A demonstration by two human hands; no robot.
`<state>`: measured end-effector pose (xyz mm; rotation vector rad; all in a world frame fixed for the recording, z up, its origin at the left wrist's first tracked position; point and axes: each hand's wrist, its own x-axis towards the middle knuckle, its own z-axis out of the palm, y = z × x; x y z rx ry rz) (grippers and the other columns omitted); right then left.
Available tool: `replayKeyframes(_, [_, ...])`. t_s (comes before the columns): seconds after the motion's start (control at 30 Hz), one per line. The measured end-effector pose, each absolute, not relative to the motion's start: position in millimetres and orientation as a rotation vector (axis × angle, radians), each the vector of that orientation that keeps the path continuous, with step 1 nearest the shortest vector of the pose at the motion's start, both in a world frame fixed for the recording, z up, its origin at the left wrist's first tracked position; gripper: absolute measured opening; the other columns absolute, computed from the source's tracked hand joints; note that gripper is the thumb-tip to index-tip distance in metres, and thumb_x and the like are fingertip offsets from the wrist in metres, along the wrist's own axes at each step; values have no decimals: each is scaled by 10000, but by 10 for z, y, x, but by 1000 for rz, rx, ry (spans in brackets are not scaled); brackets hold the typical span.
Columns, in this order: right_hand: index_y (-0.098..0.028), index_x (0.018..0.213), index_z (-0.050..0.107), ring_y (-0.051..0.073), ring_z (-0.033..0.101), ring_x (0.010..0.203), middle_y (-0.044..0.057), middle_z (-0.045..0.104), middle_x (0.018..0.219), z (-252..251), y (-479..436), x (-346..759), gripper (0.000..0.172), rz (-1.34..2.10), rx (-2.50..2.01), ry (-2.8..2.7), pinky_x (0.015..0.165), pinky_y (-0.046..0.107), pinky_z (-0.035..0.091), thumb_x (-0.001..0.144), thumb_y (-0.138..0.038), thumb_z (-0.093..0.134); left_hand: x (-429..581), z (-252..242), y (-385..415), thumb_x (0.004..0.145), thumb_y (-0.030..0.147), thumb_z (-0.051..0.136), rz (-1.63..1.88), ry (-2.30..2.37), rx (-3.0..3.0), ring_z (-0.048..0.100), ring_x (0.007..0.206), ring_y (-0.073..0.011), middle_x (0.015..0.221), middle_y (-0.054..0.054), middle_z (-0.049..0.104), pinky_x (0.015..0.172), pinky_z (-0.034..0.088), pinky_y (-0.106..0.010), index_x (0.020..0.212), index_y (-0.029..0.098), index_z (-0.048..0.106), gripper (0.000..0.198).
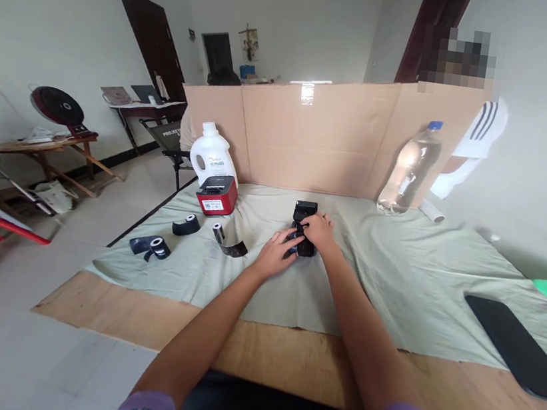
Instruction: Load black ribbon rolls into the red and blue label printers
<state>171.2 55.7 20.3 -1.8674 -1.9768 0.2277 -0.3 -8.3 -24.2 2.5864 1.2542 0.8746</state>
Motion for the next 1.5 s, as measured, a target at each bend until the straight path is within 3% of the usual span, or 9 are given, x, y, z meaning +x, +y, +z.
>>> replayKeyframes(0.17, [-167,1206,623,353,473,1181,167,577,1238,150,594,1720,389,44,-1853,-1751,984,481,377,819,-204,636,13,-249,-79,913,275,587,917,1275,2629,464,1275,-252,1481,-64,460,1076,429,-407,1404,294,556,492])
replayKeyframes(0.33, [-151,1283,499,264,561,1105,147,602,1230,37,762,1854,403,186,-1560,-1645,978,420,434,881,-176,504,105,-248,-88,929,262,565,1050,1470,2636,522,1042,-222,1119,-65,589,916,454,-358,1277,330,667,368])
replayKeyframes(0.47, [-176,1242,570,209,610,987,107,610,1135,16,859,1961,380,256,-1381,-1676,948,364,472,865,-192,521,132,-245,-102,954,256,542,1043,1413,2707,549,949,-196,963,-53,617,826,429,-323,1233,317,696,325])
replayKeyframes(0.77, [-191,849,719,160,582,794,31,650,837,264,738,2197,99,419,-1330,-1993,827,283,470,775,-169,658,79,-173,-153,937,218,560,992,1347,2711,611,870,-181,894,-40,689,801,427,-317,1198,272,718,311])
replayKeyframes(0.9, [-192,867,740,175,606,866,48,684,950,309,674,2132,154,752,-1487,-1768,913,309,456,719,-162,710,81,-179,-157,940,221,539,984,1332,2700,628,876,-180,888,-41,691,818,443,-319,1197,265,717,316])
replayKeyframes(1.07, [-161,1299,609,201,650,932,128,672,1180,185,643,1950,595,996,-1580,-1518,871,330,515,714,-181,719,74,-192,-150,910,217,534,1011,1334,2621,620,1036,-204,1096,-65,673,935,463,-344,1265,291,675,389])
replayKeyframes(1.17, [-139,1387,533,205,672,956,148,667,1227,108,639,1922,672,1121,-1569,-1445,827,303,542,740,-201,703,65,-178,-132,865,254,575,1046,1383,2474,511,1274,-262,1453,-86,513,1043,434,-380,1519,276,401,676])
replayKeyframes(1.3, [-131,1340,572,226,673,1005,155,649,1282,72,675,1945,652,1178,-1573,-1377,857,315,544,709,-183,725,59,-174,-96,864,323,573,891,1426,2301,502,1302,-290,1513,-103,479,1073,421,-400,1607,205,92,894])
replayKeyframes(1.5, [-120,1239,631,265,645,1100,149,672,1241,19,542,1923,592,1077,-1531,-1282,970,371,502,674,-225,777,86,-195,-88,738,489,751,708,1543,2291,464,1351,-366,1573,-131,392,1103,377,-487,1578,218,232,1024])
